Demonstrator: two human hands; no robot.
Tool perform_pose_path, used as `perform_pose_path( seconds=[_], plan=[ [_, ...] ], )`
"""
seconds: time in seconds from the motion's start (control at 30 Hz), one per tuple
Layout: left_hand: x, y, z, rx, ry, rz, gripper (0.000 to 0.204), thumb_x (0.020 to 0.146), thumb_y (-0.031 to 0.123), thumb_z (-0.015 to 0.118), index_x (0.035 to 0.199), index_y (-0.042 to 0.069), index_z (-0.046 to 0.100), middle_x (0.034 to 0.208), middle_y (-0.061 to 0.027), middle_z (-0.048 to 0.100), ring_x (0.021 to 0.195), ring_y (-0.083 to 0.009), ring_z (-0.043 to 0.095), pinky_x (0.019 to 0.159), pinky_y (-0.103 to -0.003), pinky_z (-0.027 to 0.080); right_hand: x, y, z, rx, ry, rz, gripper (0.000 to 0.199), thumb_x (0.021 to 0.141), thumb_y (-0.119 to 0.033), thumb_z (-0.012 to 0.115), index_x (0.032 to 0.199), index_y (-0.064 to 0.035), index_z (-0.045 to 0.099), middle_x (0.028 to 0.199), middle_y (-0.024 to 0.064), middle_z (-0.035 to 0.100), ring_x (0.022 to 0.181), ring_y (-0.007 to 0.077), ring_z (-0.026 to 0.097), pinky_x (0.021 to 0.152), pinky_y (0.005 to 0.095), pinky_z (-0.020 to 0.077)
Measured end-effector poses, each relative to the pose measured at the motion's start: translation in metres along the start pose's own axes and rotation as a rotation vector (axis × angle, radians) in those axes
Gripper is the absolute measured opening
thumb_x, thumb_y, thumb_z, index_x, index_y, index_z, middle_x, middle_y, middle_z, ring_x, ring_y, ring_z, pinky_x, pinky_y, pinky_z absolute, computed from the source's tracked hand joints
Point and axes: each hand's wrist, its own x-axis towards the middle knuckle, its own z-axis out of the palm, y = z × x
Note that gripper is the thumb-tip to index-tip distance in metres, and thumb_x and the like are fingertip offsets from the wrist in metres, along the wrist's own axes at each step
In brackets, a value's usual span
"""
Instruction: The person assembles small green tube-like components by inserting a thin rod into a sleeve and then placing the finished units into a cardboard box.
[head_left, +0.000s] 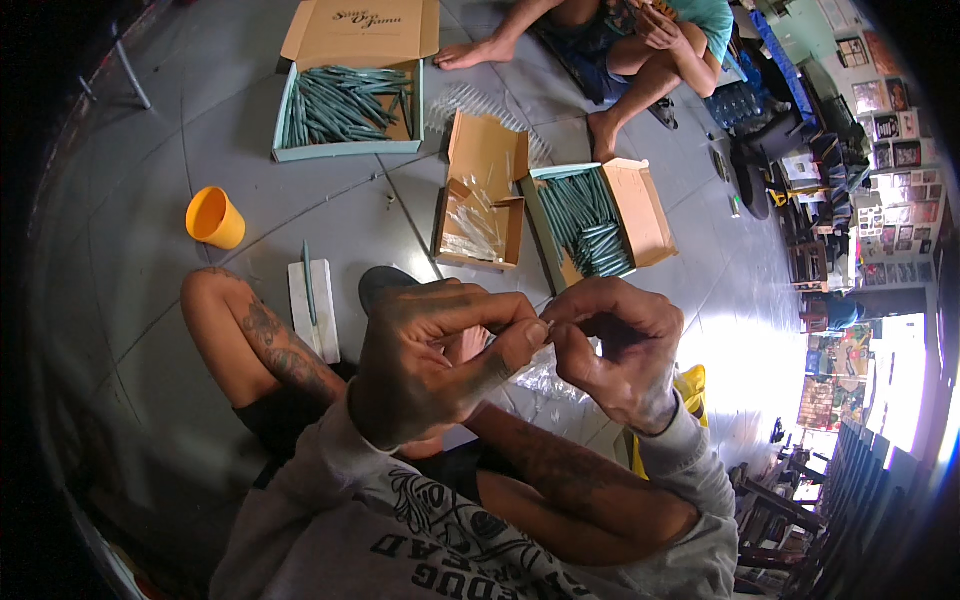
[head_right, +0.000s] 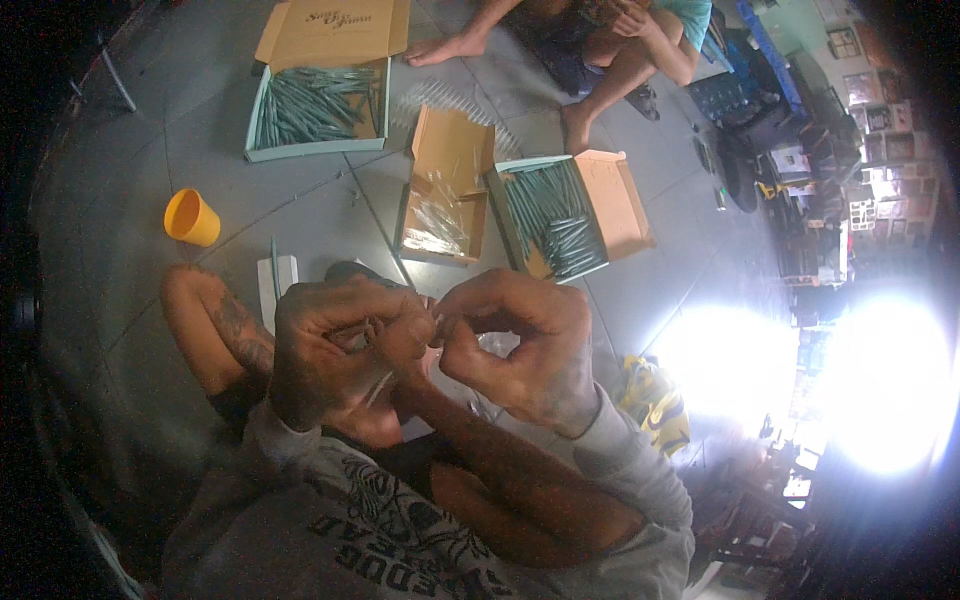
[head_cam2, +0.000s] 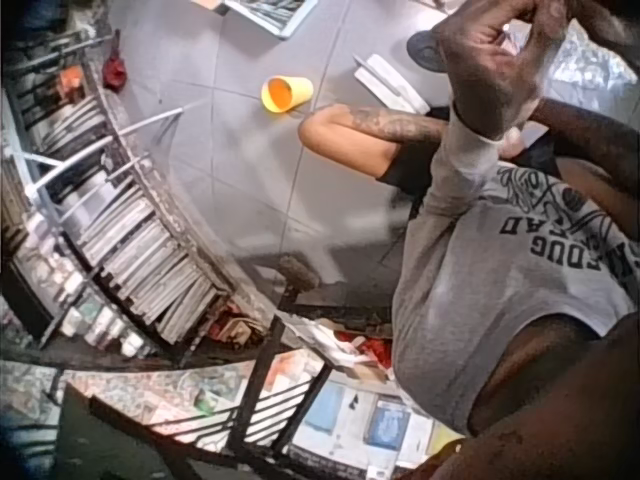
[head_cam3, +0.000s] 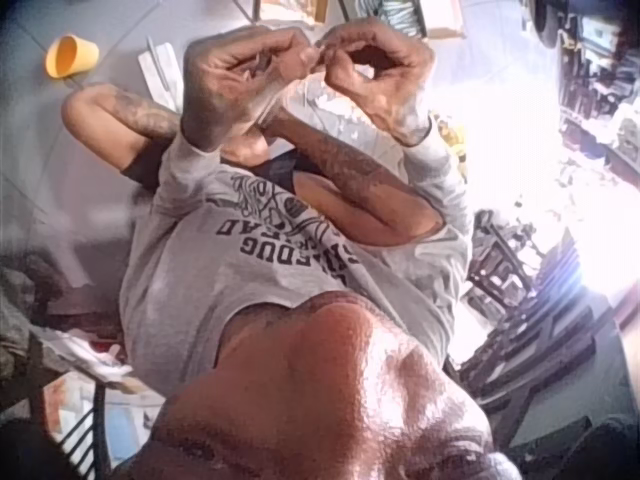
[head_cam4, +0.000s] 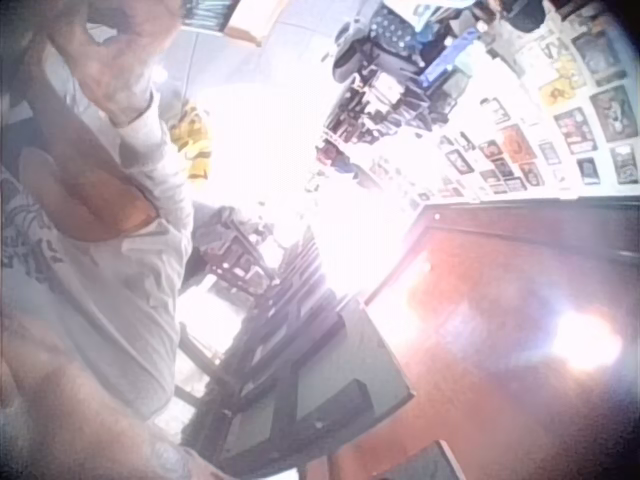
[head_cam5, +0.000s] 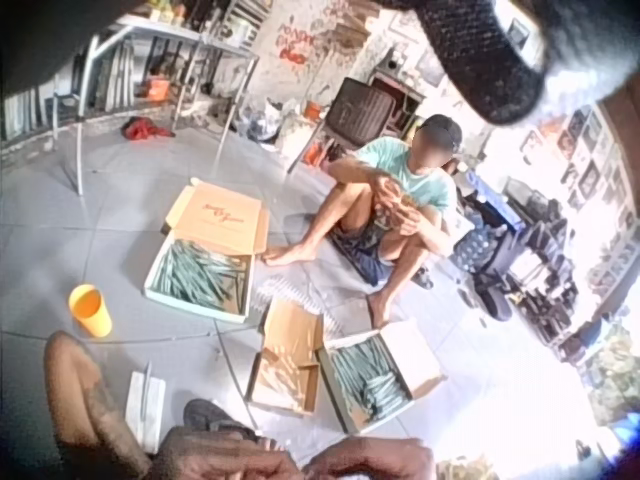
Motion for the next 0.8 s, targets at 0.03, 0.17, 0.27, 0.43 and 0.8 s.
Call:
perform_pose_path(
  seconds=[0.03, 0.17, 0.27, 0.43, 0.8],
  plan=[
    [0.000, -0.001, 0.000, -0.092, -0.002, -0.068, 0.016, 0.089, 0.013, 0.074, 0.085, -0.002, 0.072, 0.067, -0.0027, 0.065, 0.058, -0.0046, 0.053, 0.053, -0.023, 0.039, -0.001, -0.004, 0.000, 0.050, 0.000, 0.049, 0.012, 0.079, 0.002, 0.072, 0.090, 0.0025, 0.067, 0.083, 0.0091, 0.073, 0.079, 0.0141, 0.072, 0.077, 0.0283, 0.0599],
    [-0.001, -0.005, -0.001, -0.023, 0.026, -0.030, 0.016, 0.090, 0.011, 0.073, 0.081, -0.002, 0.071, 0.061, -0.0005, 0.060, 0.058, -0.0022, 0.050, 0.050, -0.023, 0.036, -0.001, 0.000, -0.001, 0.062, -0.039, 0.043, 0.019, 0.080, 0.001, 0.074, 0.097, 0.0033, 0.065, 0.087, 0.0102, 0.073, 0.082, 0.0156, 0.072, 0.079, 0.0304, 0.0608],
    [0.002, -0.004, 0.001, 0.055, 0.049, 0.037, 0.012, 0.087, 0.008, 0.074, 0.080, -0.001, 0.071, 0.060, -0.0013, 0.060, 0.057, -0.0030, 0.049, 0.050, -0.024, 0.036, -0.002, 0.000, 0.000, 0.054, -0.021, 0.057, 0.017, 0.080, 0.000, 0.075, 0.093, 0.0023, 0.065, 0.085, 0.0097, 0.073, 0.081, 0.0147, 0.073, 0.078, 0.0299, 0.0608],
    [0.004, -0.002, 0.003, 0.201, 0.084, 0.164, 0.008, 0.082, 0.006, 0.076, 0.083, 0.000, 0.071, 0.064, -0.0040, 0.063, 0.053, -0.0081, 0.049, 0.051, -0.026, 0.038, 0.001, -0.001, 0.003, -0.057, 0.019, -0.006, 0.014, 0.079, -0.001, 0.076, 0.088, 0.0002, 0.066, 0.080, 0.0091, 0.074, 0.076, 0.0146, 0.073, 0.075, 0.0290, 0.0608],
    [0.003, 0.006, -0.003, 0.398, 0.039, 0.297, 0.009, 0.084, 0.008, 0.076, 0.087, 0.000, 0.073, 0.073, -0.0080, 0.071, 0.054, -0.0124, 0.059, 0.053, -0.028, 0.042, 0.002, -0.005, 0.002, -0.046, 0.007, -0.013, 0.014, 0.076, 0.000, 0.075, 0.087, 0.0004, 0.066, 0.080, 0.0094, 0.074, 0.076, 0.0155, 0.074, 0.075, 0.0291, 0.0608]
  ],
)
